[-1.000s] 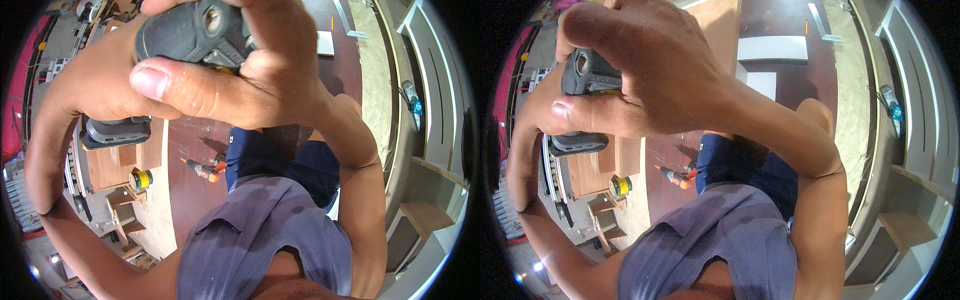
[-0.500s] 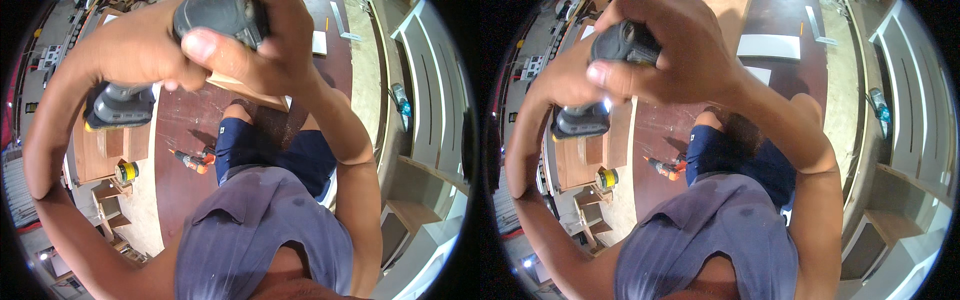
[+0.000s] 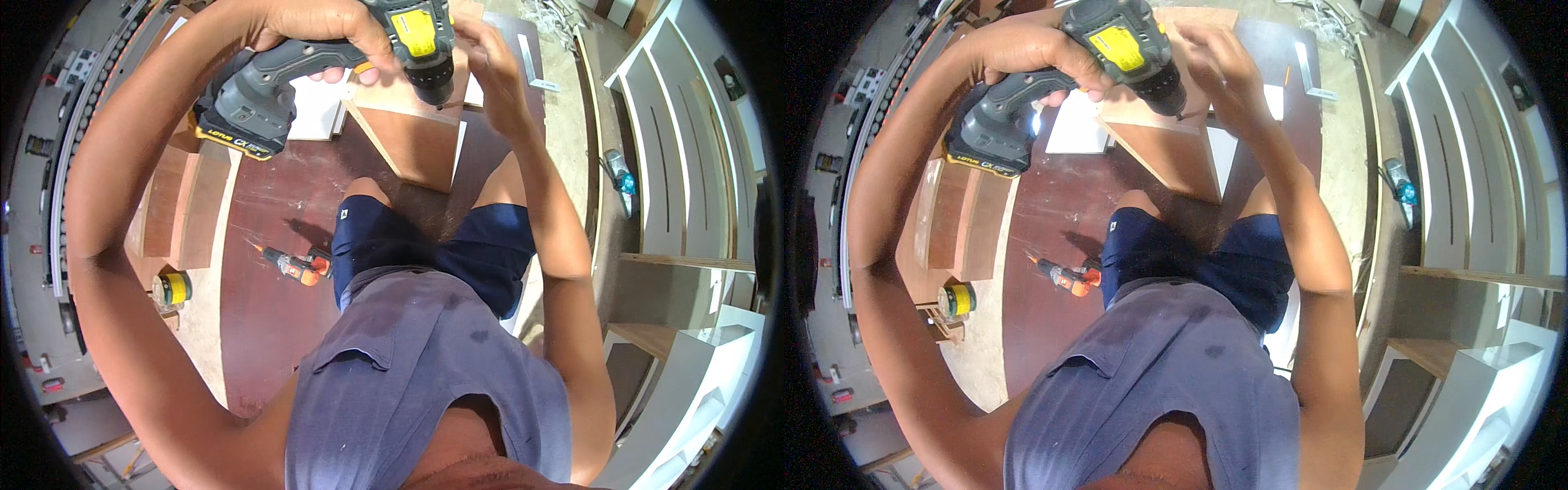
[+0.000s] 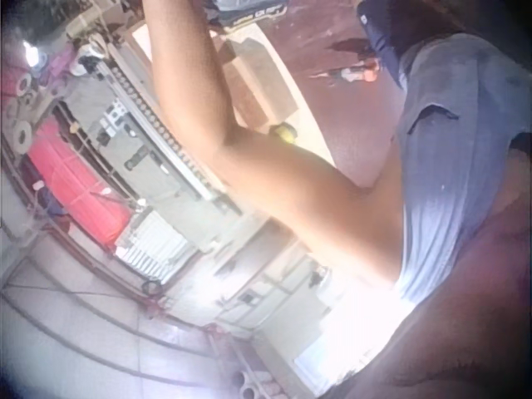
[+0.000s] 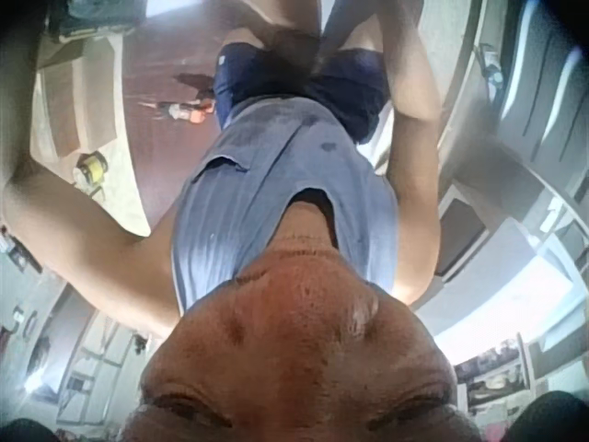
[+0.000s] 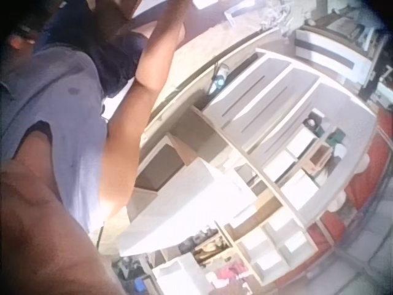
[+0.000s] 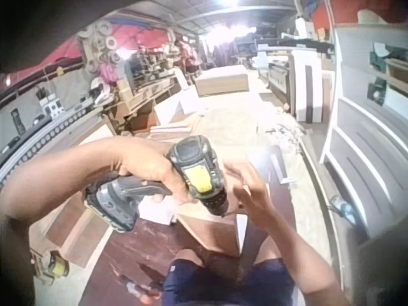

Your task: The person assembles a small wooden box by aligning panels and securing them with screws. They use a cordless drill to drive screws into pre-drilled holes, repeatedly flipping the box to access different sides.

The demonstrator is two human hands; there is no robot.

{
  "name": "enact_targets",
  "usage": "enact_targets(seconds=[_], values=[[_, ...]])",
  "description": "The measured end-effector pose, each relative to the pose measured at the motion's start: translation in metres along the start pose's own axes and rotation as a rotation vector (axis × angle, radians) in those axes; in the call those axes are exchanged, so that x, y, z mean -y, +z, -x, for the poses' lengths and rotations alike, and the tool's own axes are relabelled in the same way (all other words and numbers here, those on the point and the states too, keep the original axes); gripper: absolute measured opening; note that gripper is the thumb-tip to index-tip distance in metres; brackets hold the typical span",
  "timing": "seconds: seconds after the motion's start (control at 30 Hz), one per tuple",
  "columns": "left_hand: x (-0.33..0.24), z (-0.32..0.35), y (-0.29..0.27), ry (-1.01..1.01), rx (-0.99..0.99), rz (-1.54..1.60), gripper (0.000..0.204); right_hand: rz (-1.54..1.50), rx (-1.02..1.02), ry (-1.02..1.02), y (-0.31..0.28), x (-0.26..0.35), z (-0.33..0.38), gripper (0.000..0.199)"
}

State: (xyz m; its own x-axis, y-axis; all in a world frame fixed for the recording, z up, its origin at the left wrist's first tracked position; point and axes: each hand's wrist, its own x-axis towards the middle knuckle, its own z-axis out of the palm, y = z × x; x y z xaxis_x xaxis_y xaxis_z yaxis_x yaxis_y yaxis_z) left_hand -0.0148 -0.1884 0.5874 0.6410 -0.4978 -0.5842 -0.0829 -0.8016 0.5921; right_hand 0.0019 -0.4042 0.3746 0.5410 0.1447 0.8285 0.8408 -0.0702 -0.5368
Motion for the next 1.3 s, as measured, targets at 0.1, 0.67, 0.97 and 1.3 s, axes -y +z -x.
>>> enact_targets(seconds=[0.1,0.67,0.97,1.3], values=[[0.024,0.018,0.01,0.197,-0.15,0.142,0.032,0.462,0.109,-0.112,0.0,0.014,0.044,0.035],[0.522,-0.023,0.163,0.631,-1.371,1.831,0.058,0.871,0.084,-0.191,0.045,0.046,0.059,0.024],[0.585,-0.082,0.2,-0.665,-1.97,1.726,0.064,0.849,0.191,-0.164,0.043,0.049,0.059,0.021],[0.588,-0.084,0.219,-0.683,-1.936,1.603,0.079,1.072,0.261,-0.061,0.097,0.084,0.028,0.033]])
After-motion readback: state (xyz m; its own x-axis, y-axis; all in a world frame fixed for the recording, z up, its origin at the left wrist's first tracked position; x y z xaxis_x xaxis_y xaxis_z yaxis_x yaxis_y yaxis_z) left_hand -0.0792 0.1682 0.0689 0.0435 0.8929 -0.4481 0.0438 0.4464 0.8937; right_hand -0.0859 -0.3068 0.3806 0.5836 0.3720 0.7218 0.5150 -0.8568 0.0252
